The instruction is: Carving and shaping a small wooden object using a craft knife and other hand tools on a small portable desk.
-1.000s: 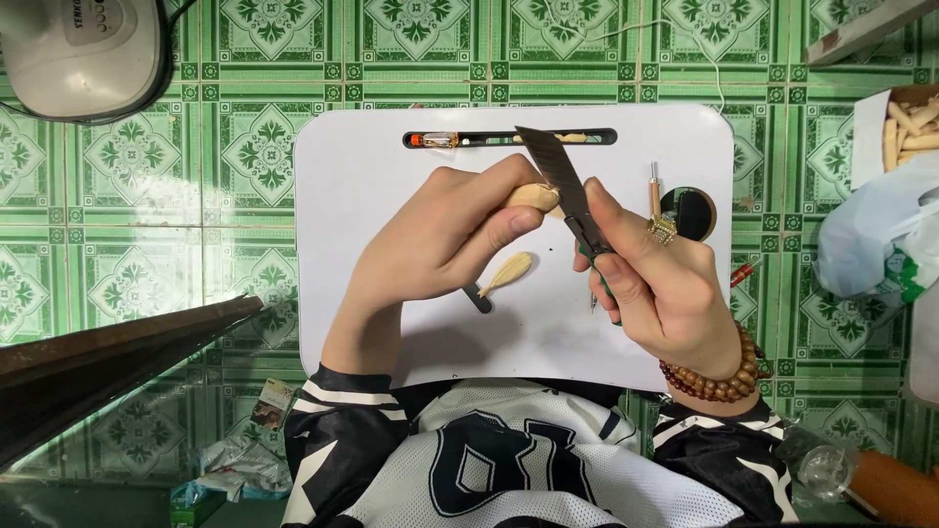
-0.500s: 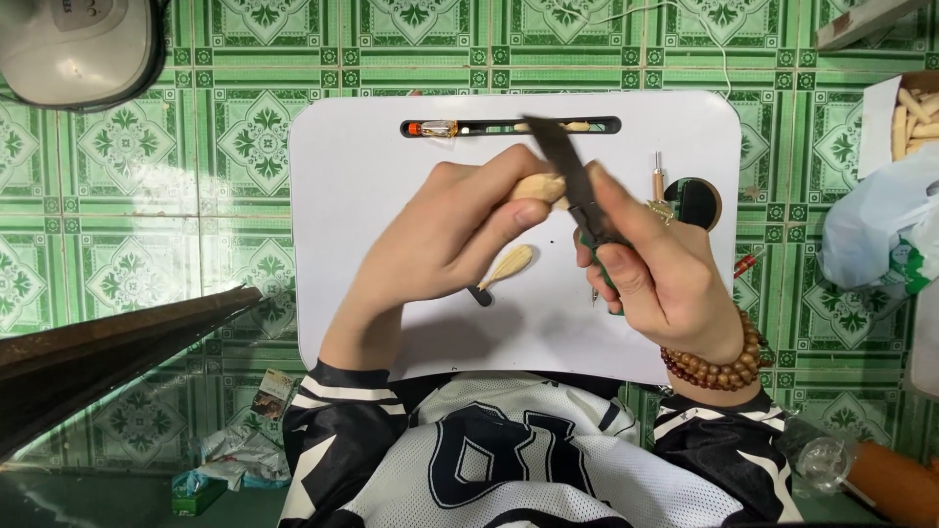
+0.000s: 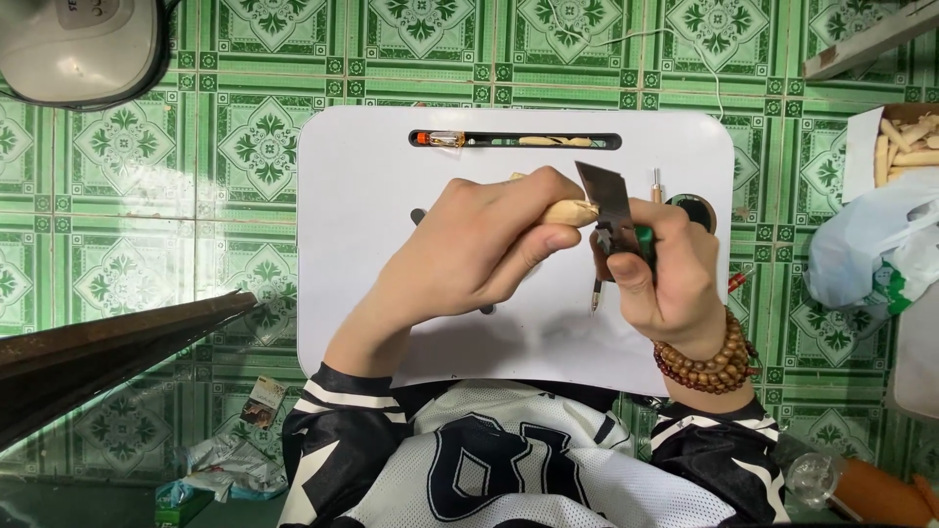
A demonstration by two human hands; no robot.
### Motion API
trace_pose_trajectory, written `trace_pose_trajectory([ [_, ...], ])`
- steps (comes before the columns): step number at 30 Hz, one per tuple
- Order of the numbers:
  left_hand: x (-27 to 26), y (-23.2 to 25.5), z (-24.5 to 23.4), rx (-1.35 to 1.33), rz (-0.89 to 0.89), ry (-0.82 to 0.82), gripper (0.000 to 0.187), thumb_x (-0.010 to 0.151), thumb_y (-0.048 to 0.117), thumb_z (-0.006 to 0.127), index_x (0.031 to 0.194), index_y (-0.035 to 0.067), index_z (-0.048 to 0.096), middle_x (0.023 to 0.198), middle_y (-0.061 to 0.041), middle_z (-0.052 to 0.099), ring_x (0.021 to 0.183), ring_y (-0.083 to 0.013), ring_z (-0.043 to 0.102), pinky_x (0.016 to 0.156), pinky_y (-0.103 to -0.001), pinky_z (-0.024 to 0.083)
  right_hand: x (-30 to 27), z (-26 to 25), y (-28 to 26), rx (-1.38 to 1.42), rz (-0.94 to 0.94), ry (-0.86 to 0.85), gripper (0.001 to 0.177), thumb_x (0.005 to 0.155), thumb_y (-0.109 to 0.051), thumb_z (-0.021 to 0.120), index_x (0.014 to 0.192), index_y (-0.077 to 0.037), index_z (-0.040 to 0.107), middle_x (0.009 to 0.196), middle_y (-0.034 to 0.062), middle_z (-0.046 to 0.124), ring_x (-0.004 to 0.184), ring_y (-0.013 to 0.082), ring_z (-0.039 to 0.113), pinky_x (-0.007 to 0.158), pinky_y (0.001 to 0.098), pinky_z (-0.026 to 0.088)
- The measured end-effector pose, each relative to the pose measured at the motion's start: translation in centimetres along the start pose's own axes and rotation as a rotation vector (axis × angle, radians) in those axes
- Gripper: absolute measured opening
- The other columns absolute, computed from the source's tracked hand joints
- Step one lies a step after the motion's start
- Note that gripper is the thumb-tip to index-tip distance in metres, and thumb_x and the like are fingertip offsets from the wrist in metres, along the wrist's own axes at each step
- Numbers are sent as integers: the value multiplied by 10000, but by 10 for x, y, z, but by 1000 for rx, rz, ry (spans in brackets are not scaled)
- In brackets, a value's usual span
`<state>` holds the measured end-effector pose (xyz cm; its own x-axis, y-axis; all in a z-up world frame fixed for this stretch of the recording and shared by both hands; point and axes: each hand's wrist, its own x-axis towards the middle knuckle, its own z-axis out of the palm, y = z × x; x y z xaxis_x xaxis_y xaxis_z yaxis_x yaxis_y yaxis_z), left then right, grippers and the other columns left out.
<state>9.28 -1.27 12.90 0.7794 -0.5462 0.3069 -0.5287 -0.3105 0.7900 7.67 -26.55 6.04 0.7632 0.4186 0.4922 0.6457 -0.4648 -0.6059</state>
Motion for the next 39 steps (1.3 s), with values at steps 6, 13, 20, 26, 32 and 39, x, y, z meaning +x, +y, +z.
trace_pose_trajectory([
  [6, -7, 2, -14, 106, 16, -63, 269, 1101, 329, 368, 1091, 91, 492, 712, -33, 560, 514, -247, 462, 516, -343, 339, 9, -5, -13, 34, 74, -193, 470, 1079, -316, 385, 1159, 130, 508, 592, 38, 604, 462, 157, 596, 454, 290, 473],
  [13, -8, 4, -15, 84, 51, -81, 264, 1098, 324, 387, 1002, 97, 479, 709, -45, 566, 525, -255, 457, 510, -352, 338, 10, -12, -7, 109, 64, -240, 378, 1045, -281, 490, 1154, 78, 537, 651, 37, 584, 502, 165, 525, 510, 307, 429],
  [20, -5, 5, -10, 61, 109, -22, 335, 1112, 346, 353, 1193, 102, 567, 921, -26, 681, 696, -212, 608, 610, -314, 437, 24, -7, -6, 753, 129, -367, 747, 1058, -615, 385, 1195, 100, 558, 731, 118, 627, 576, 175, 607, 532, 271, 545],
  [26, -4, -1, -10, 39, 132, -25, 339, 1117, 340, 329, 1177, 101, 562, 931, -21, 662, 728, -203, 621, 618, -311, 423, 30, -1, 14, 950, 152, -467, 773, 1065, -684, 400, 1144, 60, 592, 771, 116, 650, 558, 165, 631, 474, 243, 540],
  [32, -6, -2, -17, 47, 133, -41, 323, 1107, 341, 364, 1140, 100, 576, 976, -28, 688, 615, -201, 550, 563, -298, 387, 30, 0, 15, 938, 231, -485, 814, 1040, -705, 401, 944, 58, 666, 613, 81, 618, 407, 91, 504, 334, 182, 403],
  [39, -13, 0, -25, 124, 122, -63, 318, 1113, 328, 374, 1199, 92, 568, 817, -30, 665, 532, -211, 492, 523, -305, 366, 35, -2, 4, 987, 374, -586, 816, 1027, -704, 403, 959, 73, 645, 709, 74, 601, 479, 98, 493, 352, 182, 375],
])
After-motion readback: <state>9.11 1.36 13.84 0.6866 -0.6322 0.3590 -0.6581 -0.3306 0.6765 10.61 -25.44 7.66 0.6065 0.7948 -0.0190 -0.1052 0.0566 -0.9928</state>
